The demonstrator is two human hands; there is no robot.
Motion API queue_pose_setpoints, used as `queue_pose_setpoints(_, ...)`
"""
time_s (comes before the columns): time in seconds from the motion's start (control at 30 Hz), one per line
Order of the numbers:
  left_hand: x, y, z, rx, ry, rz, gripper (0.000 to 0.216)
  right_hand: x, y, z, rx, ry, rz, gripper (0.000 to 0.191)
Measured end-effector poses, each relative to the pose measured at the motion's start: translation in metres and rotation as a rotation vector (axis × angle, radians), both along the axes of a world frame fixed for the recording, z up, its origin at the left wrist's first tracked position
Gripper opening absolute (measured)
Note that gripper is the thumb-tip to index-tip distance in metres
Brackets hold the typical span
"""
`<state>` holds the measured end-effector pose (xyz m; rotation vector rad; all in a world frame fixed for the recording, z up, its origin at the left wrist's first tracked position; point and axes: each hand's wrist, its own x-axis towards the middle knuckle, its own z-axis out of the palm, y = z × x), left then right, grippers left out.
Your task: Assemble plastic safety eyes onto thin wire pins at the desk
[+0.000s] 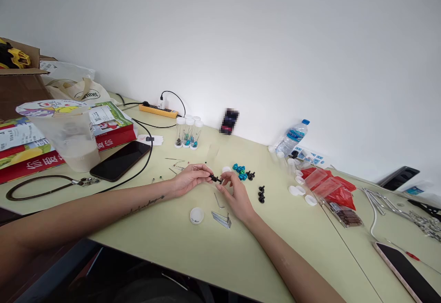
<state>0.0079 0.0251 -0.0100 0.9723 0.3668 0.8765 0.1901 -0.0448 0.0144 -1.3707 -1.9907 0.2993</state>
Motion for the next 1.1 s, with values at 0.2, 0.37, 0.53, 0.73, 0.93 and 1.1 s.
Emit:
queue_pose_setpoints(0.2, -0.0005, -0.0007, 0.0012, -0.008, 0.003, -0.003, 0.017, -0.0006, -0.0011, -0.0001, 0.002, -0.04, -0.028, 0.023)
queue_pose_setpoints(0.37, -0.001, -0.0016, 0.0023, -0.004, -0.006, 0.006, 0.016, -0.0003, -0.0019, 0.0018, 0.023, 0.027, -0.028, 0.024)
queue_pose_setpoints(0.53, -0.0017, -0.0026, 0.0033, -0.003, -0.001, -0.007, 0.016, 0.0006, -0.0021, 0.0016, -0.006, 0.023, 0.014, 0.031)
queue_pose_setpoints(0.73, -0.0022, -0.0021, 0.0023, -0.003, -0.013, 0.008, 0.018, 0.0023, -0.003, 0.0001, 0.006, 0.079, -0.018, 0.033)
queue_pose_setpoints(0.93, -0.0015, -0.0016, 0.0026, -0.002, -0.007, 0.012, 0.018, 0.005, -0.0019, -0.0016, 0.026, 0.064, -0.031, 0.036)
queue_pose_setpoints(1.1, -0.0015, -0.0019, 0.0037, -0.002, -0.017, 0.017, 0.017, 0.0039, -0.0017, -0.0007, 0.023, 0.078, -0.037, 0.038)
